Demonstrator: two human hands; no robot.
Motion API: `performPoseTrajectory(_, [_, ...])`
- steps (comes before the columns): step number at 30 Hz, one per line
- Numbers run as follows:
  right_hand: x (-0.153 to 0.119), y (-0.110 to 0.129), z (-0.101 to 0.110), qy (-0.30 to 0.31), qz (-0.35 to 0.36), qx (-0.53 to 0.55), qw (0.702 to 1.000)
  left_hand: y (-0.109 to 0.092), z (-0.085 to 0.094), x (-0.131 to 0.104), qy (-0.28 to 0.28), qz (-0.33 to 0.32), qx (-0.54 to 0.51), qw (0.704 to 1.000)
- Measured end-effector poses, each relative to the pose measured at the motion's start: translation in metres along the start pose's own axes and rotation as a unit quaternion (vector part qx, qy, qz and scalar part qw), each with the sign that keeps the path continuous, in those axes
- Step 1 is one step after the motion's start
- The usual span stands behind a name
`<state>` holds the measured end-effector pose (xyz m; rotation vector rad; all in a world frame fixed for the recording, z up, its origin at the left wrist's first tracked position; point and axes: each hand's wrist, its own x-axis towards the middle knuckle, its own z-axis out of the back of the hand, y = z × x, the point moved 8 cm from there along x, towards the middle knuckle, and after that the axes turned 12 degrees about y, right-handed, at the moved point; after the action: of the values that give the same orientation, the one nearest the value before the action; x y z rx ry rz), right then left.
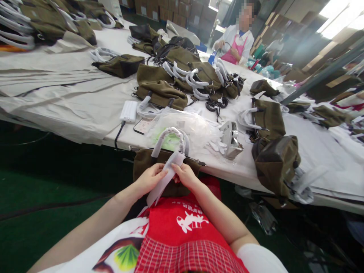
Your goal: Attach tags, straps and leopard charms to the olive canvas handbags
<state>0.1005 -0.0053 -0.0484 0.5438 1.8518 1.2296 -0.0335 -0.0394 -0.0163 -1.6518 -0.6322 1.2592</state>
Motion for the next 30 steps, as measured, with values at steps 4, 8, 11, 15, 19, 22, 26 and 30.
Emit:
performPoseTrajectory(4, [0.000, -0.002, -0.001, 0.015, -0.001, -0.030, 0.999, 0.009, -0.023, 0.006, 0.112, 0.072, -0.108, 0.985])
performPoseTrajectory(8, [-0.007, 0.001, 0.004, -0.007, -0.027, -0.047, 0.999, 0.008, -0.026, 0.009, 0.100, 0.086, -0.142, 0.981])
performPoseTrajectory(11, [-0.022, 0.017, 0.014, 0.011, -0.028, -0.123, 0.992, 0.007, -0.027, 0.010, 0.092, 0.090, -0.143, 0.981])
performPoseTrajectory(15, [-0.067, 0.074, 0.092, -0.165, 0.080, -0.274, 0.944, 0.012, -0.021, 0.015, 0.081, 0.095, -0.088, 0.988])
performPoseTrajectory(19, [-0.148, 0.117, 0.208, -0.499, 0.111, -0.335, 0.791, 0.020, -0.014, 0.025, 0.079, 0.087, -0.027, 0.993])
performPoseTrajectory(22, [-0.160, 0.106, 0.271, -0.518, 0.032, -0.288, 0.805, 0.024, -0.012, 0.030, 0.072, 0.081, 0.001, 0.994])
performPoseTrajectory(26, [-0.141, 0.082, 0.302, -0.461, 0.018, -0.211, 0.861, 0.031, -0.012, 0.033, 0.059, 0.082, 0.006, 0.995])
performPoseTrajectory(30, [-0.131, 0.076, 0.304, -0.457, 0.056, -0.150, 0.875, 0.033, -0.014, 0.035, 0.062, 0.077, -0.004, 0.995])
